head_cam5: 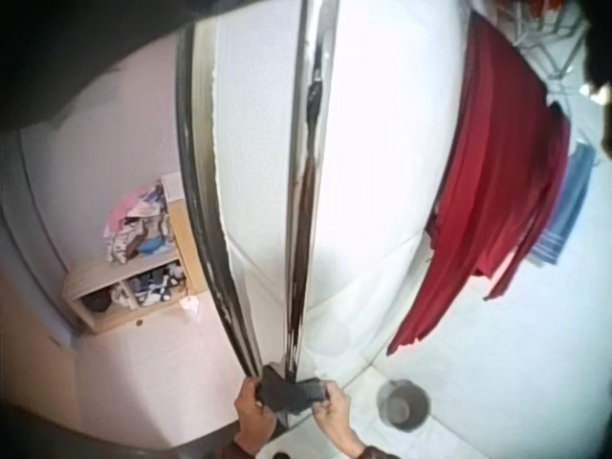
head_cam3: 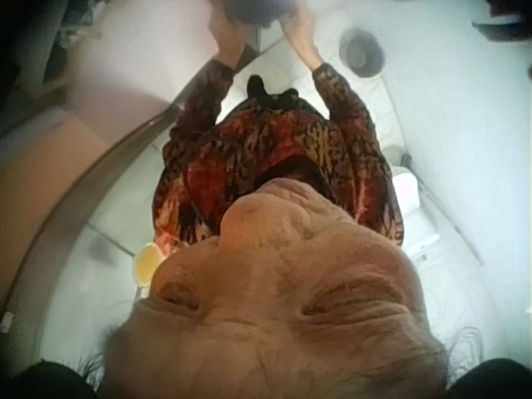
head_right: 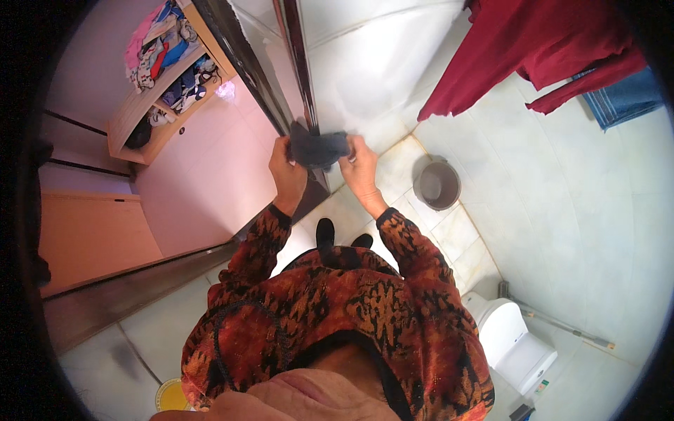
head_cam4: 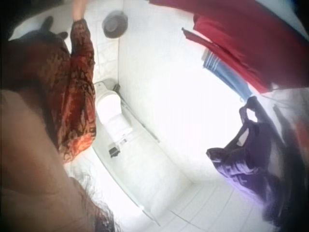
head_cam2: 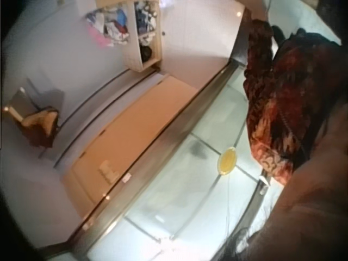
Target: The person wipes a wooden door, a glass shower door, and tiled bathroom walls using a gray cloth. The person moves from the door to the shower enclosure and continues wiping the walls and glass surfaces.
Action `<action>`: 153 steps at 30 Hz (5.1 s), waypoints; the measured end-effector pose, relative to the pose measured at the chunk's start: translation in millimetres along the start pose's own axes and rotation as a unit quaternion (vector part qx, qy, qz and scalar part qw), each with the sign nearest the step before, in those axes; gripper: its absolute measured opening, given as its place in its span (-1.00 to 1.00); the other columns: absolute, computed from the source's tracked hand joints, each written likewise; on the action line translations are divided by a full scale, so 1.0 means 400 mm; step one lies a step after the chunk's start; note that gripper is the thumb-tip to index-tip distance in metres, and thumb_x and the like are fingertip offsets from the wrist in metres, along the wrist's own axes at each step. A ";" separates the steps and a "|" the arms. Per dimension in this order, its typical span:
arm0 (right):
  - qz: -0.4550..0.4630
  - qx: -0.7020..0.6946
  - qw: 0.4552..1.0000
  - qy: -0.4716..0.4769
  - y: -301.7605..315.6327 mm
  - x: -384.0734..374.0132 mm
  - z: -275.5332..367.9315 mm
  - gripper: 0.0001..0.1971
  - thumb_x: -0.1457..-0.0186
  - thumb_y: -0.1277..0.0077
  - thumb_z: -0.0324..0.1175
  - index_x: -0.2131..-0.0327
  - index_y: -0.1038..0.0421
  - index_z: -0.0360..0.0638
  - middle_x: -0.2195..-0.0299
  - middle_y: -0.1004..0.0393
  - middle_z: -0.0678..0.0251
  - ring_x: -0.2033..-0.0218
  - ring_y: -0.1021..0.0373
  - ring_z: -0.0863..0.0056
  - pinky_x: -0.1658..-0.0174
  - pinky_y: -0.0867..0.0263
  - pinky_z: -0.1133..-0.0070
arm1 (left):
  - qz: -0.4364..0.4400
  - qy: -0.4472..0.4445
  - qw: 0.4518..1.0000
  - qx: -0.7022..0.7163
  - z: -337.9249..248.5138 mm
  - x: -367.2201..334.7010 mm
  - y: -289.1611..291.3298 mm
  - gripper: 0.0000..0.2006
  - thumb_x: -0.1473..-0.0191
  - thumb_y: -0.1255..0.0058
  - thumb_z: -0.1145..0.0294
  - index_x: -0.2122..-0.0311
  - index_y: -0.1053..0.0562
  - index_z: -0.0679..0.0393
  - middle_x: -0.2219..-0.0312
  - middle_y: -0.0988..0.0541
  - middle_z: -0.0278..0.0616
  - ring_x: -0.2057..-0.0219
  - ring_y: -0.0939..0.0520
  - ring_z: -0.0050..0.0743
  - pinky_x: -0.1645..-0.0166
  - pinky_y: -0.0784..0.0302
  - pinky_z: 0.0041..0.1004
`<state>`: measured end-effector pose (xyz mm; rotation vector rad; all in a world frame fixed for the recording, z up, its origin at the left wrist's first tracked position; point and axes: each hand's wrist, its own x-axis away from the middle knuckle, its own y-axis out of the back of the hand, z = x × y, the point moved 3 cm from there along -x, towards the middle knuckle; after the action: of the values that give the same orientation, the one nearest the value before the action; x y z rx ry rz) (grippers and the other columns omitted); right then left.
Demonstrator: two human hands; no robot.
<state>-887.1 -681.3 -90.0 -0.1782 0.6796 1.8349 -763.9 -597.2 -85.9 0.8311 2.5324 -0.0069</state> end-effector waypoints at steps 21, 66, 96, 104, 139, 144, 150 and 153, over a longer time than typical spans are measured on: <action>0.025 0.034 0.984 0.176 -0.011 0.001 0.012 -0.68 0.32 0.17 -0.68 0.36 -0.35 -0.22 0.51 -0.35 0.21 0.55 -0.33 0.30 0.48 -0.25 0.54 | -0.045 0.016 0.998 0.031 0.103 0.079 -0.047 -0.79 0.17 -0.01 0.56 0.34 -0.32 0.24 0.47 -0.41 -0.13 0.45 -0.48 -0.30 0.37 -0.39 -0.47; -0.127 0.061 0.918 0.370 0.065 -0.141 0.165 -0.64 0.45 -0.06 -0.45 0.40 -0.27 -0.21 0.62 -0.11 0.22 0.63 -0.09 0.23 0.60 -0.02 0.45 | -0.166 -0.279 0.945 0.047 -0.160 -0.101 -0.024 -0.81 0.23 -0.06 0.58 0.42 -0.33 0.22 0.38 -0.43 -0.04 0.35 -0.47 -0.16 0.26 -0.37 -0.42; -0.036 0.105 0.993 -0.042 0.111 -0.147 -0.218 -0.73 0.22 0.09 -0.56 0.31 -0.26 -0.23 0.41 -0.35 0.05 0.35 -0.32 0.07 0.30 -0.23 0.36 | 0.213 0.268 0.936 0.085 0.132 0.176 -0.305 -0.88 0.03 0.20 0.47 0.41 -0.31 0.30 0.66 -0.39 -0.10 0.65 -0.41 -0.33 0.50 -0.32 -0.38; -0.222 0.150 0.938 0.218 0.223 -0.303 0.054 -0.51 0.23 0.20 -0.61 0.08 -0.23 -0.28 0.20 -0.35 0.04 0.26 -0.29 0.14 0.17 -0.20 0.39 | 0.121 0.033 0.980 0.153 -0.125 -0.004 -0.314 -0.83 0.00 0.17 0.49 0.29 -0.35 0.33 0.61 -0.42 -0.15 0.60 -0.40 -0.44 0.47 -0.33 -0.44; 0.072 -0.066 0.950 0.297 0.022 -0.060 0.333 -0.54 0.34 -0.03 -0.68 0.19 -0.32 -0.37 0.34 -0.42 0.05 0.35 -0.40 0.20 0.26 -0.31 0.56 | -0.221 -0.247 0.943 -0.034 -0.110 -0.214 0.070 -0.75 0.24 0.00 0.55 0.32 -0.38 0.19 0.34 -0.39 -0.15 0.28 -0.46 -0.28 0.19 -0.37 -0.48; 0.143 -0.033 0.972 0.185 -0.021 0.018 0.201 -0.47 0.20 0.02 -0.62 0.03 -0.21 -0.35 0.17 -0.35 -0.03 0.18 -0.35 0.10 0.17 -0.29 0.49 | -0.093 -0.054 0.992 0.063 0.097 -0.075 -0.024 -0.80 0.12 0.01 0.46 0.31 -0.38 0.20 0.31 -0.39 -0.18 0.29 -0.49 -0.25 0.16 -0.36 -0.51; 0.235 0.043 0.970 0.047 -0.114 0.103 0.044 -0.43 0.13 0.00 -0.55 -0.04 -0.13 -0.25 0.18 -0.33 -0.05 0.19 -0.31 0.02 0.20 -0.28 0.42 | 0.086 0.218 0.970 0.069 0.319 0.133 -0.044 -0.61 0.04 0.03 0.44 0.05 -0.28 0.23 0.15 -0.41 -0.25 0.13 -0.42 -0.52 0.09 -0.34 -0.50; 0.218 -0.002 0.972 0.083 -0.120 0.087 0.069 -0.42 0.11 0.02 -0.55 -0.06 -0.09 -0.29 0.19 -0.31 -0.04 0.19 -0.29 0.01 0.19 -0.27 0.43 | 0.091 0.043 0.995 0.013 0.273 0.100 -0.009 -0.68 0.05 0.05 0.50 0.11 -0.34 0.25 0.22 -0.48 -0.20 0.19 -0.49 -0.41 0.10 -0.37 -0.47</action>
<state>-851.0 -627.4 -99.8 -0.1981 0.8848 2.2585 -746.7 -594.1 -200.8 1.0909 2.5318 0.0566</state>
